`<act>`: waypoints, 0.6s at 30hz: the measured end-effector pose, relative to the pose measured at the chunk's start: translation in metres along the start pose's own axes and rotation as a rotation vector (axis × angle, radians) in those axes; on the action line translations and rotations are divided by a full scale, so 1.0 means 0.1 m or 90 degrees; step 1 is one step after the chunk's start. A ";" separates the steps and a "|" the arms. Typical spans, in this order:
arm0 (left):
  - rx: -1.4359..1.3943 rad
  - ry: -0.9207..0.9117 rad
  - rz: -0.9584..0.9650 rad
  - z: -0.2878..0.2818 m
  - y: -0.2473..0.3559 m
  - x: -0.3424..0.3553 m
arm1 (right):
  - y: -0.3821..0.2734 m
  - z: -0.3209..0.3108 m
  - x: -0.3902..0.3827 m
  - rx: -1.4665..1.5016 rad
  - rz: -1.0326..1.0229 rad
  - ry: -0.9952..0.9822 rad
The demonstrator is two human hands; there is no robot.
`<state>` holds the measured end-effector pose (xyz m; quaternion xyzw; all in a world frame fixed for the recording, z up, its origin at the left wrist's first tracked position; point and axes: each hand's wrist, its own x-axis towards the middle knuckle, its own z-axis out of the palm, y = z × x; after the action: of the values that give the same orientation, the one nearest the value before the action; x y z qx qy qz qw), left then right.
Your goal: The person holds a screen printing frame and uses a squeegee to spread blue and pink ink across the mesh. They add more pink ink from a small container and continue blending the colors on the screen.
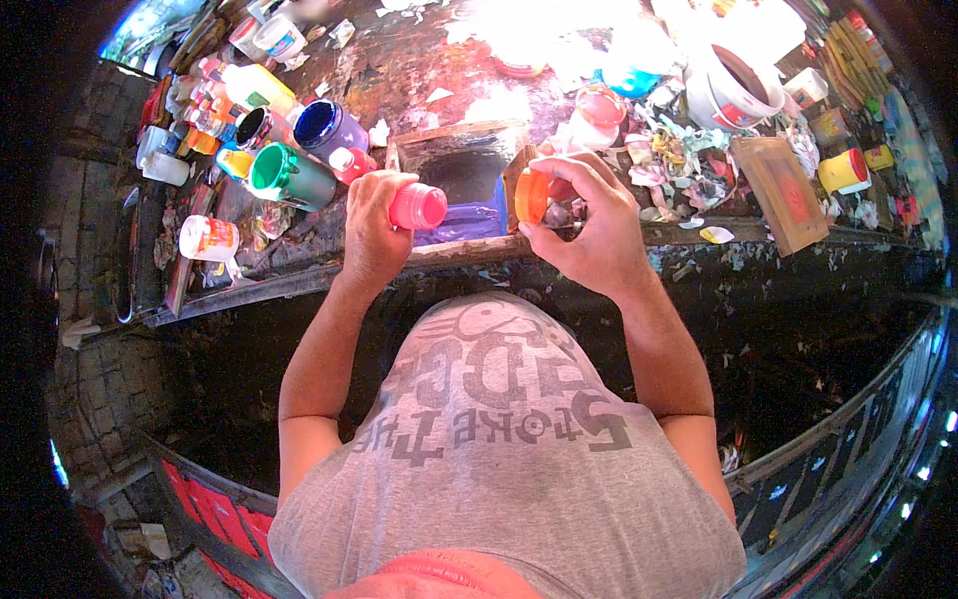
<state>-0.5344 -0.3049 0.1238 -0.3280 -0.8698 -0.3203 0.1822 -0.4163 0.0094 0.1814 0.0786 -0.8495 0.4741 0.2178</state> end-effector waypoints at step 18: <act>0.013 -0.011 0.007 0.00 0.03 0.00 | 0.02 0.00 -0.07 -0.016 -0.008 0.003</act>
<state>-0.5321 -0.3031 0.1248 -0.3335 -0.8728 -0.3079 0.1797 -0.4107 0.0101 0.1769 0.0799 -0.8542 0.4626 0.2236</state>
